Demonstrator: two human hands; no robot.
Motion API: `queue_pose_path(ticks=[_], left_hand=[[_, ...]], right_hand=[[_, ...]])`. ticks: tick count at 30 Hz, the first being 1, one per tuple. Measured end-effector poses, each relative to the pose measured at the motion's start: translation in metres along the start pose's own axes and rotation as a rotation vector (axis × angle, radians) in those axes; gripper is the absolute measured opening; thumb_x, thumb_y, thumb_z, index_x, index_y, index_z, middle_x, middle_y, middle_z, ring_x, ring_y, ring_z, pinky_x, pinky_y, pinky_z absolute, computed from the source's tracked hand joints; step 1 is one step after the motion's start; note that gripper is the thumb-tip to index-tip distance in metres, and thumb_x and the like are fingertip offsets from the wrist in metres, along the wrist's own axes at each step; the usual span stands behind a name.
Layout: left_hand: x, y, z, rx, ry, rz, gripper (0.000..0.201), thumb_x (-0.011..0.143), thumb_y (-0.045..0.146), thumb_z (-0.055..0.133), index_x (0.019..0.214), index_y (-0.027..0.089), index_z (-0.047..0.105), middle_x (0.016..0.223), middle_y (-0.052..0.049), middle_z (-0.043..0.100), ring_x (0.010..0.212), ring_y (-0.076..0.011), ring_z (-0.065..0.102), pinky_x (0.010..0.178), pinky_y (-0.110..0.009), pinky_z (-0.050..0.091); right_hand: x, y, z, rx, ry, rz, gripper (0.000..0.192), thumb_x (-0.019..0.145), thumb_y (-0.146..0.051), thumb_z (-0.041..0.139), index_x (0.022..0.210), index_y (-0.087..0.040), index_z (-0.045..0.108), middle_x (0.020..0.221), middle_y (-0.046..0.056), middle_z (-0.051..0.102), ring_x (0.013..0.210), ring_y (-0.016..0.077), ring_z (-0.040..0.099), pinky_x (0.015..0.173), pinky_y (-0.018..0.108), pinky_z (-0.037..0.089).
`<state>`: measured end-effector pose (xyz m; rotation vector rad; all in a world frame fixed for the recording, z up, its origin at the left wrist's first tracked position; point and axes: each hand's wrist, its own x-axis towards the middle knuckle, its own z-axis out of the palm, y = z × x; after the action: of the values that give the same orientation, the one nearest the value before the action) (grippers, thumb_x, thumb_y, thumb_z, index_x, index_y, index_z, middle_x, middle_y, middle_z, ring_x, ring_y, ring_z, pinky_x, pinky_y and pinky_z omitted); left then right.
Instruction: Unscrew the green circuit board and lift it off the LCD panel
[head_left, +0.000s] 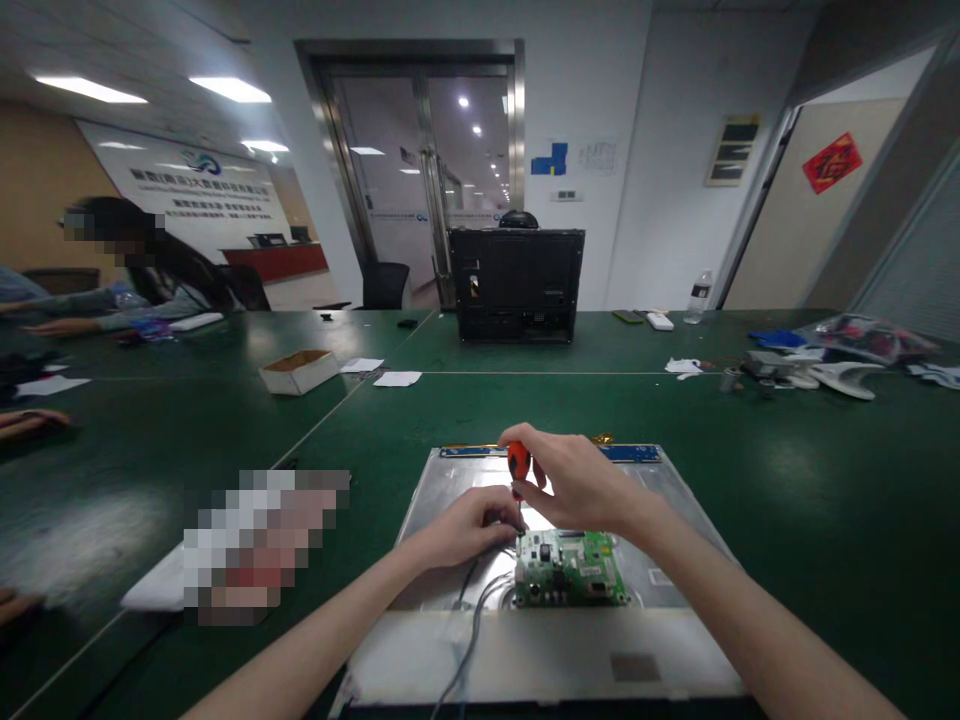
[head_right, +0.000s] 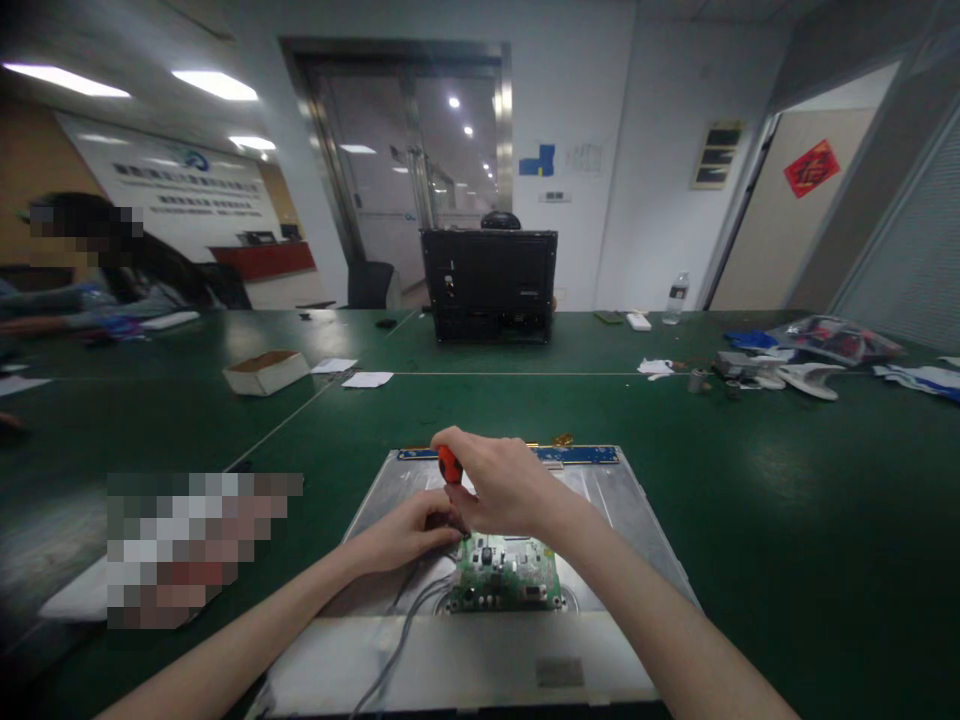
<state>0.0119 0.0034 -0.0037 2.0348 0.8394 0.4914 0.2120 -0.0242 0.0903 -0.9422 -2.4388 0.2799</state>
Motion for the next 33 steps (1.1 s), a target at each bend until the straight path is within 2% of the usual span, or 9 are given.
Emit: queue_pose_path(ticks=[11, 21, 33], left_hand=[[-0.0005, 0.0011, -0.001, -0.005, -0.019, 0.083, 0.015, 0.083, 0.009, 0.06, 0.085, 0.018, 0.071, 0.09, -0.002, 0.068, 0.085, -0.0169, 0.061, 0.079, -0.028, 0.047], [-0.0016, 0.0042, -0.0002, 0.009, 0.029, 0.029, 0.01, 0.078, 0.011, 0.061, 0.083, 0.016, 0.068, 0.079, 0.0, 0.065, 0.074, -0.0156, 0.057, 0.069, -0.026, 0.043], [-0.001, 0.0071, 0.0014, -0.022, 0.045, -0.011, 0.006, 0.078, 0.013, 0.062, 0.075, 0.015, 0.067, 0.074, 0.0, 0.064, 0.07, -0.0144, 0.057, 0.066, -0.024, 0.042]], right_hand=[[-0.0011, -0.0033, -0.0014, -0.109, -0.007, -0.016, 0.039, 0.086, -0.022, 0.054, 0.123, -0.019, 0.045, 0.1, 0.005, 0.069, 0.074, 0.0163, 0.06, 0.06, 0.027, 0.034], [0.0003, -0.0003, 0.0002, -0.107, 0.006, 0.002, 0.038, 0.083, -0.016, 0.054, 0.12, -0.018, 0.046, 0.092, 0.003, 0.067, 0.07, 0.0146, 0.058, 0.058, 0.026, 0.032], [0.0001, 0.0014, 0.0015, -0.146, -0.001, 0.002, 0.035, 0.086, -0.02, 0.056, 0.119, -0.02, 0.047, 0.098, 0.003, 0.069, 0.076, 0.0173, 0.062, 0.06, 0.027, 0.035]])
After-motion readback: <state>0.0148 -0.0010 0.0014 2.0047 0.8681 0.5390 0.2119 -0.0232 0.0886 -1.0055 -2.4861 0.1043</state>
